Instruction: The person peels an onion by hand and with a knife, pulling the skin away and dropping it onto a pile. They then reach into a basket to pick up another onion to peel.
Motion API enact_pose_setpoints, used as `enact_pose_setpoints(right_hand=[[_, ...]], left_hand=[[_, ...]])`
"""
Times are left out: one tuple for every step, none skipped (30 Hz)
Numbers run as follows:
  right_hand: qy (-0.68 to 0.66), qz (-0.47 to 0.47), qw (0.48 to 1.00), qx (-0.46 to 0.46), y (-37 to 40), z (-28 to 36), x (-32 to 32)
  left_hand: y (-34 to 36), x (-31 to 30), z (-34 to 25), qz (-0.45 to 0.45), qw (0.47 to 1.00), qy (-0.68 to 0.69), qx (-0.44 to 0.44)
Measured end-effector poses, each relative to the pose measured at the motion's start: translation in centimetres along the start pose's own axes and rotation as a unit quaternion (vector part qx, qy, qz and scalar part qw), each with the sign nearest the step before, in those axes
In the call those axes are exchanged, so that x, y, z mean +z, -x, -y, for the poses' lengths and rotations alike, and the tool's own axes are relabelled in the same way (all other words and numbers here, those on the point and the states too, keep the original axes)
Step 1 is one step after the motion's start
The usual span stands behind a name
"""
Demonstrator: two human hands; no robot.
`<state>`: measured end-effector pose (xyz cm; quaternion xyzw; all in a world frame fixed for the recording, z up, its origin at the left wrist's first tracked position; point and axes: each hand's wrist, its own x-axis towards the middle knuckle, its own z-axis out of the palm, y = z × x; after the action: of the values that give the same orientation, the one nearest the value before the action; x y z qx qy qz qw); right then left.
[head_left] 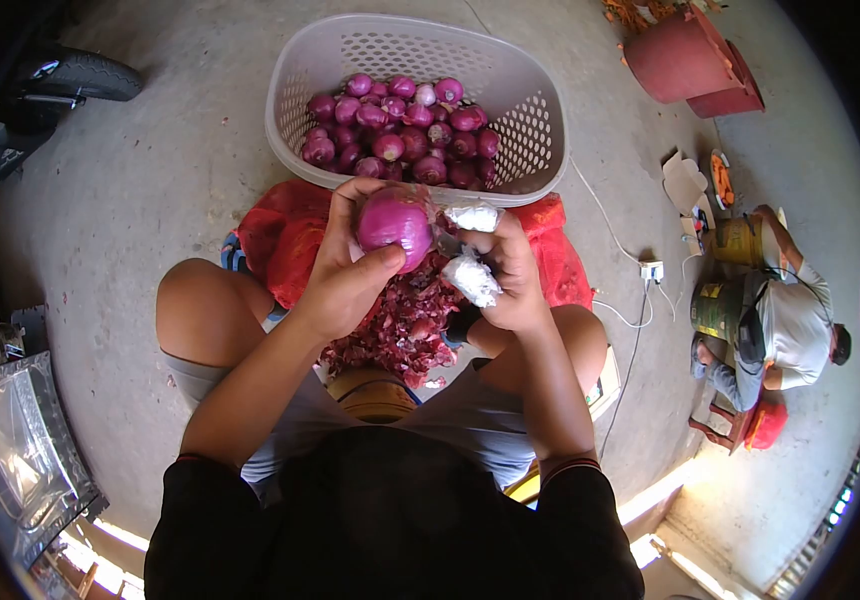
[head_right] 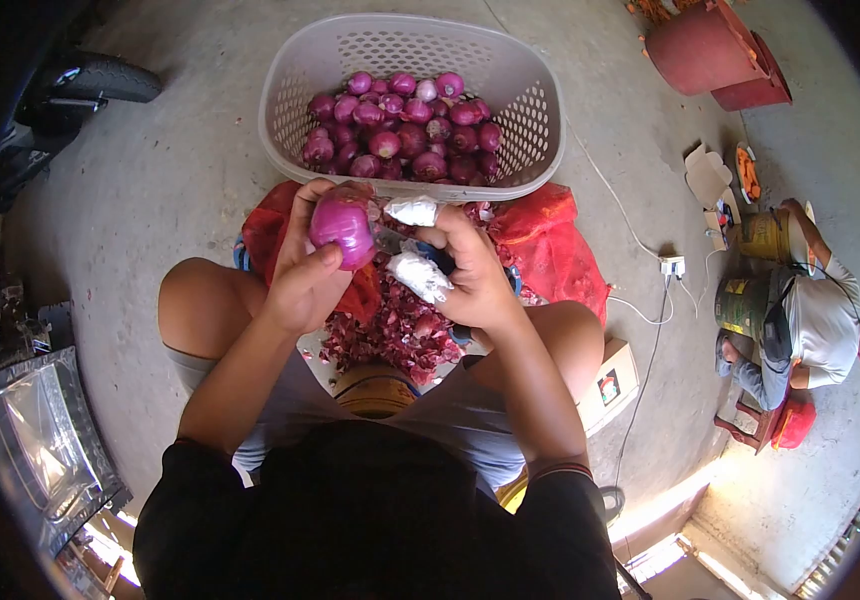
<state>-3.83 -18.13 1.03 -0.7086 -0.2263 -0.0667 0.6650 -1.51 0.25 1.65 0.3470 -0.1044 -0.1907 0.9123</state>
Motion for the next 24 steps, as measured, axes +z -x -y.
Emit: enact_pose_setpoints(right_hand=[[0.016, 0.005, 1.0, -0.006, 0.0, -0.1, 0.0], [0.033, 0.01, 0.999, -0.013, -0.1, -0.2, 0.0], [0.049, 0.016, 0.998, -0.019, -0.2, -0.2, 0.0], [0.056, 0.026, 0.998, -0.009, -0.2, -0.2, -0.1], [0.062, 0.036, 0.997, 0.001, -0.2, -0.2, -0.3], [0.069, 0.047, 0.996, 0.011, -0.2, -0.1, -0.4], [0.056, 0.04, 0.998, 0.009, -0.2, -0.1, -0.3], [0.043, 0.032, 0.999, 0.007, -0.3, -0.2, -0.1], [0.03, 0.025, 0.999, 0.006, -0.3, -0.2, 0.0], [0.03, 0.028, 0.999, 0.009, -0.3, -0.1, 0.0], [0.03, 0.03, 0.999, 0.013, -0.4, 0.0, 0.0], [0.029, 0.033, 0.999, 0.017, -0.5, 0.2, -0.1], [0.035, 0.031, 0.999, 0.02, -0.6, 0.4, 0.0], [0.041, 0.029, 0.998, 0.023, -0.7, 0.6, 0.0], [0.047, 0.027, 0.998, 0.026, -0.8, 0.7, 0.0], [0.059, 0.031, 0.998, 0.021, -0.8, 0.9, 0.0], [0.07, 0.035, 0.997, 0.016, -0.9, 1.0, -0.1], [0.081, 0.038, 0.996, 0.012, -0.9, 1.1, -0.1], [0.085, 0.036, 0.996, 0.006, -0.9, 1.1, -0.1], [0.088, 0.033, 0.996, 0.0, -0.9, 1.0, 0.0], [0.093, 0.03, 0.995, -0.005, -1.0, 1.0, 0.1], [0.057, 0.018, 0.998, 0.001, -0.8, 0.8, 0.2], [0.021, 0.007, 1.0, 0.008, -0.6, 0.4, 0.4], [-0.015, -0.005, 1.0, 0.014, -0.4, 0.1, 0.4]], left_hand=[[0.0, 0.0, 0.0, 0.005, 1.0, -0.008, 0.004], [0.0, -0.1, 0.1, 0.01, 1.0, -0.01, 0.007], [-0.1, -0.1, 0.2, 0.015, 1.0, -0.013, 0.009], [-0.1, -0.2, 0.3, 0.02, 1.0, -0.015, 0.012], [0.0, -0.2, 0.3, 0.018, 1.0, -0.01, 0.007], [0.0, -0.2, 0.3, 0.015, 1.0, -0.005, 0.002], [0.1, -0.2, 0.3, 0.013, 1.0, 0.0, -0.003], [0.1, -0.2, 0.3, 0.012, 1.0, 0.001, -0.005], [0.1, -0.3, 0.3, 0.011, 1.0, 0.002, -0.007], [0.1, -0.3, 0.4, 0.01, 1.0, 0.003, -0.01], [0.1, -0.4, 0.4, 0.009, 1.0, 0.005, -0.011], [0.2, -0.4, 0.4, 0.008, 1.0, 0.008, -0.012], [0.2, -0.4, 0.4, 0.008, 1.0, 0.011, -0.013], [0.2, -0.3, 0.4, 0.008, 1.0, 0.014, -0.014], [0.3, -0.3, 0.4, 0.009, 1.0, 0.017, -0.016], [0.3, -0.2, 0.4, 0.009, 1.0, 0.02, -0.018], [0.3, -0.2, 0.4, 0.008, 1.0, 0.02, -0.017], [0.3, -0.3, 0.4, 0.008, 1.0, 0.02, -0.017], [0.3, -0.3, 0.4, 0.007, 1.0, 0.021, -0.016], [0.3, -0.3, 0.4, 0.005, 1.0, 0.025, -0.017], [0.2, -0.3, 0.4, 0.004, 0.999, 0.03, -0.018], [0.2, -0.3, 0.4, 0.003, 0.999, 0.035, -0.019], [0.2, -0.3, 0.4, 0.009, 0.999, 0.038, -0.021], [0.1, -0.2, 0.3, 0.016, 0.999, 0.042, -0.023]])
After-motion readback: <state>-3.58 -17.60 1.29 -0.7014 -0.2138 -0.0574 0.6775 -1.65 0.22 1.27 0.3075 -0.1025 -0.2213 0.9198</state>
